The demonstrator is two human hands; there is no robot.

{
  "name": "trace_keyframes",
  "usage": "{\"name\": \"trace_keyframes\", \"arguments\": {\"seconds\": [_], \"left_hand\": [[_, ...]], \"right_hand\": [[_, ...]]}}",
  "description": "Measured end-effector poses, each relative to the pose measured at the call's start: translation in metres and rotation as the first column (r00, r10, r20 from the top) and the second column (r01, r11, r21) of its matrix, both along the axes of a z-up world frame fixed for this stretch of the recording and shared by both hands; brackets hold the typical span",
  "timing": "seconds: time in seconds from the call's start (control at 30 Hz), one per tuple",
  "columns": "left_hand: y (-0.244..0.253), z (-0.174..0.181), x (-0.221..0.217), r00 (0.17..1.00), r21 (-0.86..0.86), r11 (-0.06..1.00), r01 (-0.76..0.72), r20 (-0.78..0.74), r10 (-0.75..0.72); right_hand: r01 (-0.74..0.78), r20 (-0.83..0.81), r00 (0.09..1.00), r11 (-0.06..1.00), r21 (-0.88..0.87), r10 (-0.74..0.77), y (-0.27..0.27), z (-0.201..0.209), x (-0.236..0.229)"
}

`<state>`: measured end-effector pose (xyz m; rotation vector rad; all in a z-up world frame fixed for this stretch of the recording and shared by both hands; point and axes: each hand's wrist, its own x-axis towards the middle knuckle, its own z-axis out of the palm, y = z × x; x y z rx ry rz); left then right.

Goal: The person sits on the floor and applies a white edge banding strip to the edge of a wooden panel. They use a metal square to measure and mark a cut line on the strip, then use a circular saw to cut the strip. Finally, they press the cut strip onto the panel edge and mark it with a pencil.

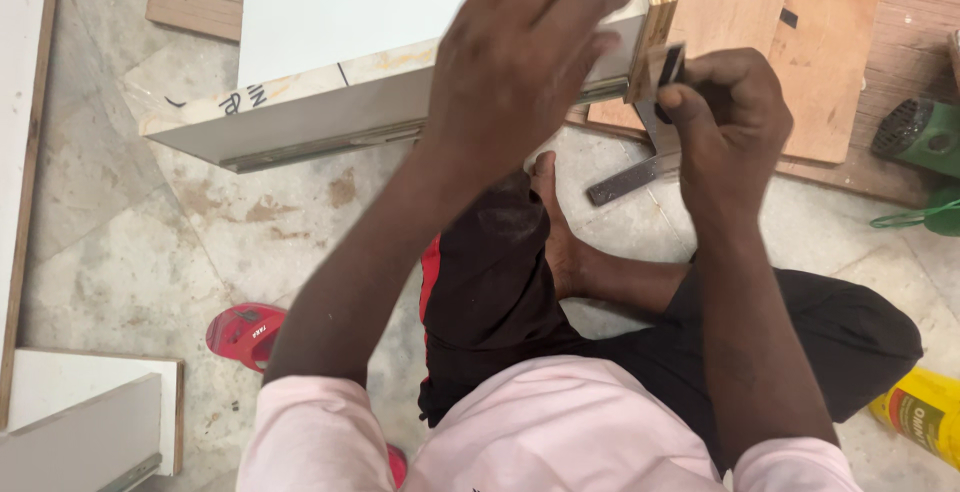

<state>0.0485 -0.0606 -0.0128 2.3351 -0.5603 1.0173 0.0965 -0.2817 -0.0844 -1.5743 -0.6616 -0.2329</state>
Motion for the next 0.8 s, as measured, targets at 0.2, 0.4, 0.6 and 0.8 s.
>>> {"name": "trace_keyframes", "arguments": {"seconds": [0.2,0.4,0.6,0.8], "left_hand": [[-0.038,-0.027,-0.019,0.967,-0.294,0.951,0.096,-0.197,-0.158],[-0.056,-0.051,-0.029,0.890,-0.783,0.622,-0.009,-0.291,-0.352],[-0.087,-0.084,-0.026,0.811,-0.997,0.079,0.017,-0.033,-0.584],[-0.100,-0.079,-0.028,0.854,-0.799,0.601,0.035,-0.288,-0.433]], "right_hand": [[0.175,0.381,0.924,0.867,-0.467,0.019,-0.017,0.047,-0.013],[0.604,0.858,0.508,0.744,-0.287,-0.081,-0.026,0.053,-0.029],[0.249,0.006,0.969,0.968,0.013,-0.249,-0.020,0.020,-0.062],[0.207,0.000,0.978,0.969,-0.136,-0.209,-0.036,-0.005,-0.042]]}}
